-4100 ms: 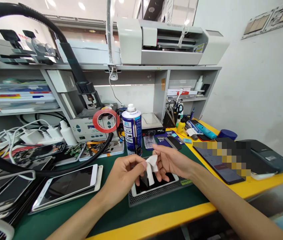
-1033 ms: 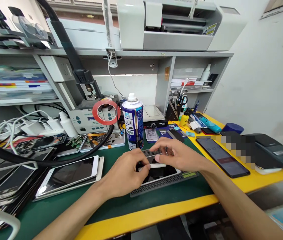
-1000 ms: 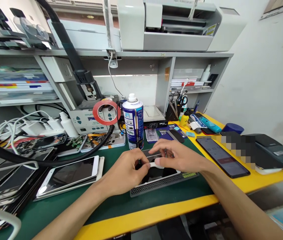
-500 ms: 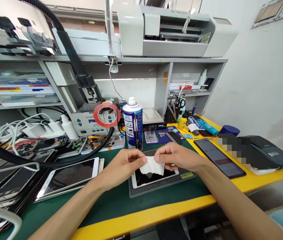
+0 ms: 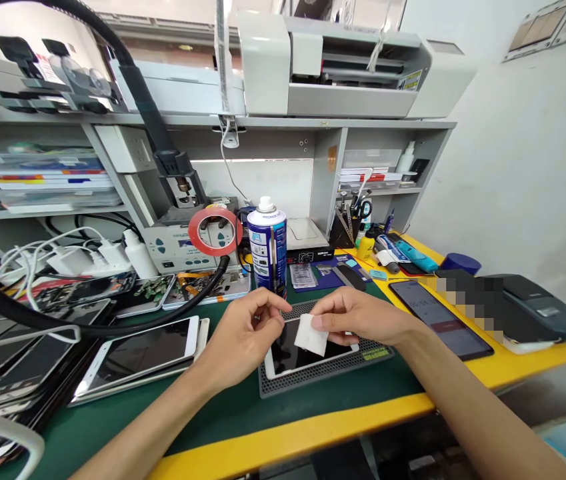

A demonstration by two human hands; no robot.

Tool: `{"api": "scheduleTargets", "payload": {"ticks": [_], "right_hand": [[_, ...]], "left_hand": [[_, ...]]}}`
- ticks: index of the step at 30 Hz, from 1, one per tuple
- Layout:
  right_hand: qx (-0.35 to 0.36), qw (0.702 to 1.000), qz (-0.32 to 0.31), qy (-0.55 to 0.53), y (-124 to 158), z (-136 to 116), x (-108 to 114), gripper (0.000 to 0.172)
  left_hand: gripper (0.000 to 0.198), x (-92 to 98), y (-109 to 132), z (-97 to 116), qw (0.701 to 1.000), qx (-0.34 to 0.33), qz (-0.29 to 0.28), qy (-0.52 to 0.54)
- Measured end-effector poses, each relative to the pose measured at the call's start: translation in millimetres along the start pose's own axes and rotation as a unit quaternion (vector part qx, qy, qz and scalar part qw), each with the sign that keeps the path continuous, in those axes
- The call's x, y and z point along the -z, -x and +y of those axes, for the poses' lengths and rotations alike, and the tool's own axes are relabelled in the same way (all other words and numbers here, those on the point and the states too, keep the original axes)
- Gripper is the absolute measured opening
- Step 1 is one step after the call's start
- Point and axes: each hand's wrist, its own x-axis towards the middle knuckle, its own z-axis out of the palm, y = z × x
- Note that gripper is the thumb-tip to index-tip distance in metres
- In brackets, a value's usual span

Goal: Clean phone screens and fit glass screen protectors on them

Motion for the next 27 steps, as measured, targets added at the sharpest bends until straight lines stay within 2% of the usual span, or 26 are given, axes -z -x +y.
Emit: {"api": "scheduleTargets", "payload": {"ticks": [4, 6, 14, 18, 22, 25, 27], "right_hand": [[0.001, 1.0, -0.006, 0.011, -1, 1, -1, 0.043], [-0.001, 1.0, -0.005, 0.016, -2, 1, -2, 0.045], [-0.003, 0.999, -0.008, 0.035, -2, 4, -2, 0.047], [-0.014, 0.999, -0.015, 0.045, 2, -1, -1, 0.048], [-0.012, 0.999, 0.0, 0.044, 5, -7, -3, 0.044], [-0.02, 0.997, 0.032, 0.067, 3, -9, -4, 0.039], [-0.019, 0.99, 0.091, 0.111, 1, -7, -4, 0.035]], "left_hand": [[0.024, -1.7, 2, 6, 0.997, 0.027, -0.073, -0.001], [0.029, -3.7, 1, 8, 0.995, 0.04, -0.091, 0.001], [0.03, -8.2, -6, 0, 0.995, 0.064, -0.055, 0.058], [0.039, -6.6, -5, -1, 0.992, 0.105, -0.057, 0.045], [0.041, -5.1, -5, 0, 0.99, 0.115, -0.061, 0.056], [0.039, -4.9, -5, 0, 0.989, 0.111, -0.059, 0.072], [0.035, -5.0, -6, 0, 0.989, 0.112, -0.051, 0.081]]}}
